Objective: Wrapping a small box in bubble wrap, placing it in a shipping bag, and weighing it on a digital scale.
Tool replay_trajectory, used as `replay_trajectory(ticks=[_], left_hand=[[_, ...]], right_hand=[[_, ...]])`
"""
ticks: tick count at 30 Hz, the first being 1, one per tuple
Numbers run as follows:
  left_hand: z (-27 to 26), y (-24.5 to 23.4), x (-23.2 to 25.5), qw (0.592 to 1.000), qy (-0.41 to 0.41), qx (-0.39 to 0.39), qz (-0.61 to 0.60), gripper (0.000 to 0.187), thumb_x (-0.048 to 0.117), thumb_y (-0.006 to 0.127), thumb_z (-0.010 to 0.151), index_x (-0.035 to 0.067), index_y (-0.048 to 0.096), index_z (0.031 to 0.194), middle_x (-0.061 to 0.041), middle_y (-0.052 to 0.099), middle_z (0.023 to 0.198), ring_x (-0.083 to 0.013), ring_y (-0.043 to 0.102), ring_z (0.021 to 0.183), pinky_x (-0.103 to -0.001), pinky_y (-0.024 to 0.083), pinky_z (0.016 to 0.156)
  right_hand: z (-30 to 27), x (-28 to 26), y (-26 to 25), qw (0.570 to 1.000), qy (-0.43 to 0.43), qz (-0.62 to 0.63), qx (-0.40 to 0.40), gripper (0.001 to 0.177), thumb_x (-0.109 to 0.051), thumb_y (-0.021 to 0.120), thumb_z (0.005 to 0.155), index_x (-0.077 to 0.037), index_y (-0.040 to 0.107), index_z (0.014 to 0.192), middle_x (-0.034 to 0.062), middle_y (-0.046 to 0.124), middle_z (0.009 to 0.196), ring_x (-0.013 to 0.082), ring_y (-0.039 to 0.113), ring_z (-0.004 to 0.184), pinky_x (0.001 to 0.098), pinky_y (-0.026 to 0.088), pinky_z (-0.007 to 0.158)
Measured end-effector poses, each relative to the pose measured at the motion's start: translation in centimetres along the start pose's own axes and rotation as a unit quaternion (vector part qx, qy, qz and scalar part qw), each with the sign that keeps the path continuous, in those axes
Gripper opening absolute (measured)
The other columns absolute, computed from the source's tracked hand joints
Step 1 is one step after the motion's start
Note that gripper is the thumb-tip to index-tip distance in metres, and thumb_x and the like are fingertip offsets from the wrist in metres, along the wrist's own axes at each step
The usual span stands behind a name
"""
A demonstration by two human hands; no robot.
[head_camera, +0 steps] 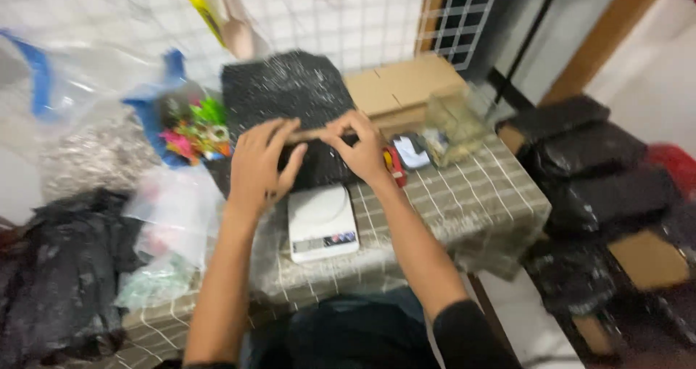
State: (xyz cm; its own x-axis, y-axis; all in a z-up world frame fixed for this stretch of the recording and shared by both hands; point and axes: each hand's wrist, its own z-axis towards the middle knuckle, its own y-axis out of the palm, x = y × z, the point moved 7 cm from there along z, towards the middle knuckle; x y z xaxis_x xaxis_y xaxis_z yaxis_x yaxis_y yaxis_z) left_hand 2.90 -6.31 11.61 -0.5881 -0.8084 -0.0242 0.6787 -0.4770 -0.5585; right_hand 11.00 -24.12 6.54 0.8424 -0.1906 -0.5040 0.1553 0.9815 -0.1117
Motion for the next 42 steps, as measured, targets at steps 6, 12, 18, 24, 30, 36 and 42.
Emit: replay_trajectory(ticks=[6,12,18,24,30,36,42], left_hand=[[-1.5,2.4,-0.9,0.997,-0.024,-0.03,0.065,0.032,0.044,0.063,0.105,0.019,0.073,0.122,-0.001,0.072,0.105,-0.0199,0.067,0.1,-0.033,0.043,0.088],[-2.7,1.5,-1.3,0.998,-0.05,-0.007,0.028,0.027,0.041,0.071,0.098,0.017,0.075,0.11,-0.003,0.072,0.099,-0.0233,0.065,0.096,-0.038,0.043,0.088],[-1.8,1.0,-0.7,0.998,-0.055,-0.024,-0.015,0.026,0.042,0.07,0.098,0.02,0.074,0.11,0.0,0.072,0.1,-0.0211,0.066,0.096,-0.037,0.043,0.086],[-2.4,2.6,-2.5,0.992,-0.1,-0.072,-0.02,0.028,0.047,0.065,0.098,0.024,0.072,0.114,-0.001,0.07,0.102,-0.0222,0.066,0.098,-0.038,0.045,0.09],[-2.1,2.7,-2.7,0.994,-0.104,-0.02,0.009,0.024,0.044,0.066,0.099,0.023,0.071,0.11,-0.002,0.066,0.094,-0.0227,0.066,0.089,-0.038,0.044,0.085],[-2.4,2.8,-3.9,0.984,-0.173,-0.014,-0.027,0.044,0.048,0.074,0.09,0.013,0.055,0.108,-0.01,0.07,0.087,-0.0305,0.071,0.089,-0.044,0.047,0.087],[-1.7,1.8,-4.0,0.98,-0.17,0.058,-0.086,0.07,0.037,0.09,0.073,0.011,0.046,0.12,-0.017,0.055,0.113,-0.0428,0.062,0.103,-0.049,0.053,0.088]], right_hand=[[-0.1,1.7,0.1,0.992,0.102,0.078,0.009,0.018,-0.02,0.067,0.101,-0.012,0.068,0.085,0.0079,0.077,0.091,0.0221,0.071,0.096,0.0353,0.051,0.093],[2.3,9.9,0.3,0.959,0.267,-0.078,-0.048,0.04,-0.038,0.071,0.099,-0.009,0.062,0.125,0.0254,0.065,0.127,0.0475,0.06,0.122,0.055,0.05,0.102],[6.0,14.0,5.2,0.878,0.353,-0.235,-0.222,0.113,-0.046,0.089,0.082,-0.003,0.019,0.16,0.0395,0.049,0.144,0.0535,0.051,0.134,0.0651,0.042,0.11],[6.5,17.0,5.0,0.947,0.277,-0.138,-0.09,0.028,-0.031,0.077,0.089,-0.013,0.077,0.111,0.0149,0.076,0.105,0.0353,0.071,0.106,0.0458,0.056,0.088],[6.4,1.2,1.4,0.969,0.184,0.012,-0.168,0.028,-0.009,0.055,0.103,-0.011,0.055,0.131,0.0164,0.059,0.13,0.0309,0.055,0.127,0.0475,0.043,0.109],[-0.7,3.8,-0.6,0.972,0.155,0.065,-0.163,0.053,-0.004,0.06,0.101,-0.006,0.043,0.151,0.0164,0.053,0.146,0.0272,0.049,0.137,0.0469,0.033,0.118],[1.1,-4.2,1.7,0.978,0.055,-0.09,-0.181,0.045,-0.01,0.088,0.08,-0.007,0.065,0.119,0.0152,0.067,0.104,0.0362,0.066,0.106,0.047,0.048,0.096]])
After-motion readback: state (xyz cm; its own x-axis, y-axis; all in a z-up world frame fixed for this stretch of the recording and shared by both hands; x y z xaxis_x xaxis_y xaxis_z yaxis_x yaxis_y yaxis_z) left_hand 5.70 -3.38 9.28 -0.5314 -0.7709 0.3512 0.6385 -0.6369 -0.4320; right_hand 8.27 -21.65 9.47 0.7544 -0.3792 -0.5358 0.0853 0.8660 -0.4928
